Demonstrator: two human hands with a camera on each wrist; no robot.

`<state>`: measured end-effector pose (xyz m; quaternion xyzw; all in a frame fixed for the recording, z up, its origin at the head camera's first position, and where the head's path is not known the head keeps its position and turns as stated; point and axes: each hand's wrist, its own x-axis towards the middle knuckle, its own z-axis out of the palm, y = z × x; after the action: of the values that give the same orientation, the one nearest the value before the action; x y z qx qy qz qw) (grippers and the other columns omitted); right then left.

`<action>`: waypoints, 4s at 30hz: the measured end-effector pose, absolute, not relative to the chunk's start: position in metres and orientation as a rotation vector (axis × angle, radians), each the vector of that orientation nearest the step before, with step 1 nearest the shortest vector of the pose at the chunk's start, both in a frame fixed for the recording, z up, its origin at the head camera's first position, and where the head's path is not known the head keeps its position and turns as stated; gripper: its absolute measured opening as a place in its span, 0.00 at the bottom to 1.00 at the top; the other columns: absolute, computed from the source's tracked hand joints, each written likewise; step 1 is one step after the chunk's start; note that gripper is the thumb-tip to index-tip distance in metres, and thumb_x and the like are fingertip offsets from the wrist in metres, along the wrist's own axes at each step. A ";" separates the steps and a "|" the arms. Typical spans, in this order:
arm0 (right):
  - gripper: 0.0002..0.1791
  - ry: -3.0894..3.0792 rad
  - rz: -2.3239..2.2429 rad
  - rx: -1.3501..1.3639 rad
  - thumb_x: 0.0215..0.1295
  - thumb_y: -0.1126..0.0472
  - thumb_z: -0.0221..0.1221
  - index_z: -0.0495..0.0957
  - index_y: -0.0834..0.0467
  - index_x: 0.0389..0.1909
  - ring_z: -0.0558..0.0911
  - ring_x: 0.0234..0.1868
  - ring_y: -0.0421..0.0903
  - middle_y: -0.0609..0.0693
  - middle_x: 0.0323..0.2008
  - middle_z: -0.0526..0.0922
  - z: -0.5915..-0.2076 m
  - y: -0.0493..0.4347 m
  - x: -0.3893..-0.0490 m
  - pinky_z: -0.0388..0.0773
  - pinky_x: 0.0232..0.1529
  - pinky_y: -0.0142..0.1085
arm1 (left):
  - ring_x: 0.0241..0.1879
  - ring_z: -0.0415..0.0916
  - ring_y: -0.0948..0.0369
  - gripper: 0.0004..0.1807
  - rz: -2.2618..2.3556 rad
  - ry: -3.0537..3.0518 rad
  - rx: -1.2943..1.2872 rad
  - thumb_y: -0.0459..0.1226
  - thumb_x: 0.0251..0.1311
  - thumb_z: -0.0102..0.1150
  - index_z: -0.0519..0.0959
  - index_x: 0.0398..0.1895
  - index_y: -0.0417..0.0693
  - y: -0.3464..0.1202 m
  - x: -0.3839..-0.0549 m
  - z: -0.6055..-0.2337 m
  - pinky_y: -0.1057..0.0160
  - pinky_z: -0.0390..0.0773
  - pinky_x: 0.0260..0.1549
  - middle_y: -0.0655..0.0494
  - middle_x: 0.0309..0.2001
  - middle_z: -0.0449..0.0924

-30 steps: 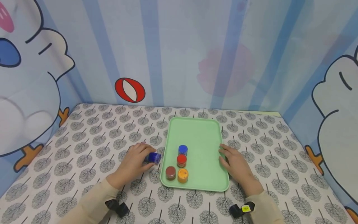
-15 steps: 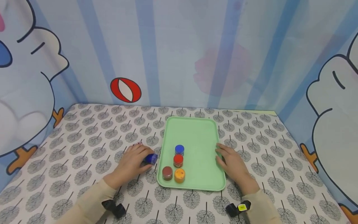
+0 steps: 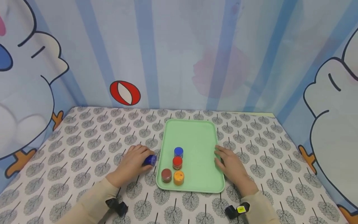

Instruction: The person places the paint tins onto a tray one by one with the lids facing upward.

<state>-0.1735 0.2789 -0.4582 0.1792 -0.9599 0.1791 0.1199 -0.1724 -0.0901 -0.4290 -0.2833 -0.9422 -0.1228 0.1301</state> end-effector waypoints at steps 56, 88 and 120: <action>0.20 -2.816 0.534 0.524 0.68 0.59 0.55 0.75 0.66 0.56 0.69 0.64 0.63 0.61 0.64 0.71 -0.463 0.280 -0.174 0.65 0.64 0.57 | 0.48 0.76 0.54 0.22 -0.716 -2.580 -0.773 0.44 0.52 0.69 0.78 0.49 0.45 -0.080 -0.170 -0.432 0.52 0.70 0.55 0.52 0.46 0.83; 0.19 -2.774 0.525 0.560 0.67 0.60 0.56 0.76 0.66 0.56 0.70 0.63 0.63 0.61 0.63 0.72 -0.463 0.280 -0.175 0.67 0.62 0.57 | 0.51 0.77 0.53 0.22 -0.862 -2.702 -0.767 0.44 0.50 0.70 0.80 0.47 0.45 -0.060 -0.169 -0.434 0.47 0.68 0.60 0.53 0.47 0.84; 0.19 -2.762 0.533 0.566 0.67 0.61 0.57 0.76 0.66 0.55 0.70 0.63 0.63 0.61 0.63 0.72 -0.464 0.281 -0.175 0.67 0.61 0.57 | 0.52 0.73 0.53 0.27 -0.651 -2.747 -0.749 0.47 0.51 0.70 0.78 0.54 0.47 -0.063 -0.169 -0.425 0.50 0.70 0.57 0.51 0.49 0.81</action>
<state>-0.1746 0.2809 -0.4639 0.1955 -0.9537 0.1839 0.1358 -0.1689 -0.0628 -0.4251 -0.2549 -0.9348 -0.2215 0.1101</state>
